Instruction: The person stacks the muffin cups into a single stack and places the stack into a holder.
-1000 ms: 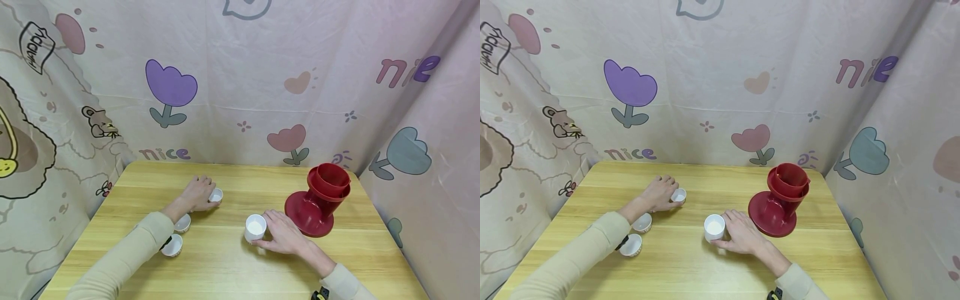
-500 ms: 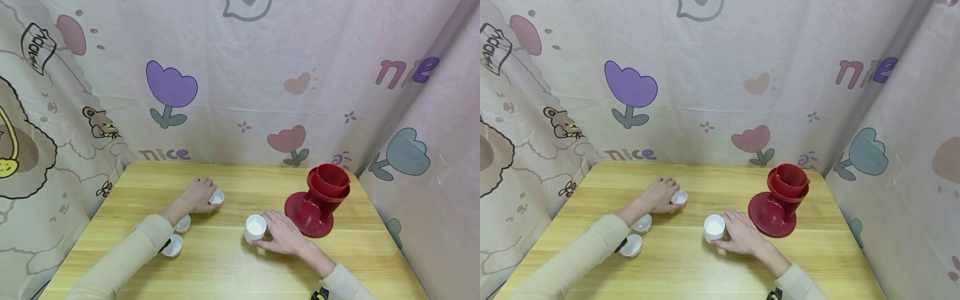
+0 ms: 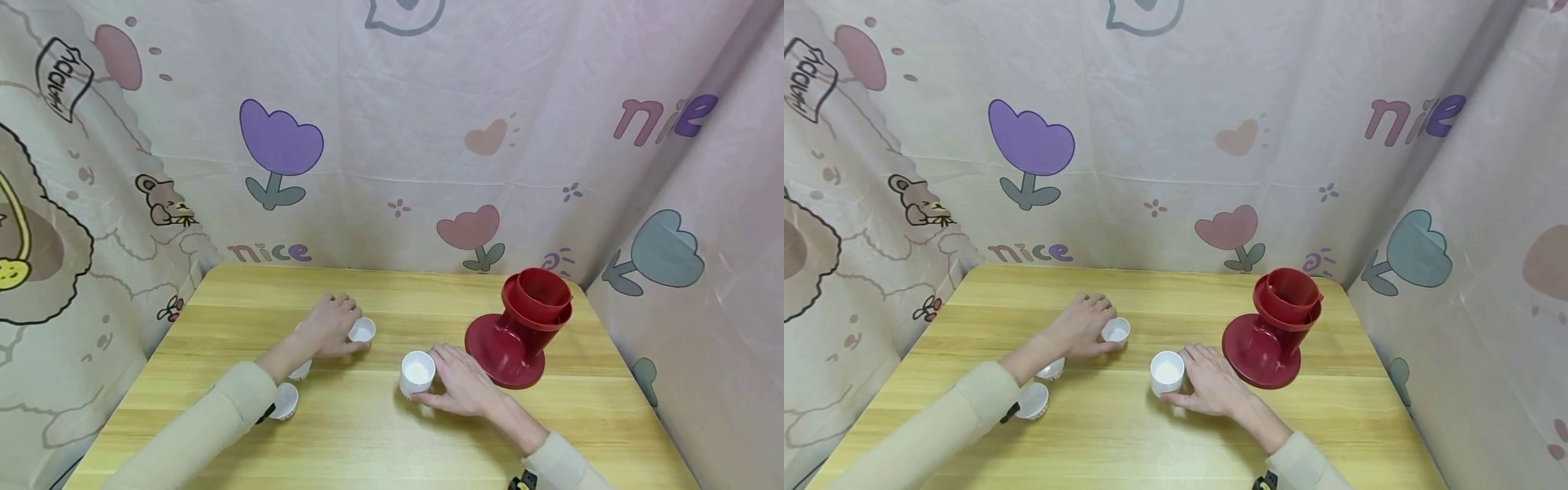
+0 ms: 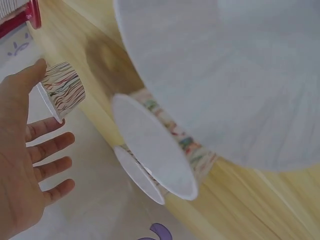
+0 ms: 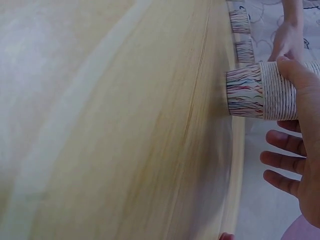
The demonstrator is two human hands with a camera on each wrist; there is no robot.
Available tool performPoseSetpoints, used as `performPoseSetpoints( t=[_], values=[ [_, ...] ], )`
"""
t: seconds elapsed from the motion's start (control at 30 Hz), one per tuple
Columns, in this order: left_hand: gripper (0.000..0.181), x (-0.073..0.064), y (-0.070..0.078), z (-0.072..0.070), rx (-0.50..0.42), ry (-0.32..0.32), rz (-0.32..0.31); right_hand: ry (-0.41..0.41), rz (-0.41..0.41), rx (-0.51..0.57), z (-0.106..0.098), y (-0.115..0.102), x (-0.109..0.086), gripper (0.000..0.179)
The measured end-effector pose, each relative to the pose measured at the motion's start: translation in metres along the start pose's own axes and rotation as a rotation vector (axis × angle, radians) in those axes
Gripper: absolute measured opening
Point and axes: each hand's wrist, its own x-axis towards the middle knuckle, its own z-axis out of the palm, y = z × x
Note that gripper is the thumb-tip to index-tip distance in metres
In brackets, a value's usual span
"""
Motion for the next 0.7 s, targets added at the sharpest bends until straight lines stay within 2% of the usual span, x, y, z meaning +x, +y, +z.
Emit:
performPoseSetpoints(
  t=[0.27,0.47,0.7],
  values=[
    [0.07,-0.004,0.015,-0.01,-0.04,0.047,0.035,-0.01,0.012,0.001,0.0,-0.001,0.0,0.065],
    [0.074,-0.004,0.024,-0.016,-0.032,0.097,0.084,-0.013,0.015,-0.004,0.0,-0.002,0.0,0.067],
    [0.077,-0.006,0.032,-0.024,-0.073,0.152,0.125,-0.002,0.007,-0.013,-0.001,-0.002,0.001,0.065]
  ],
)
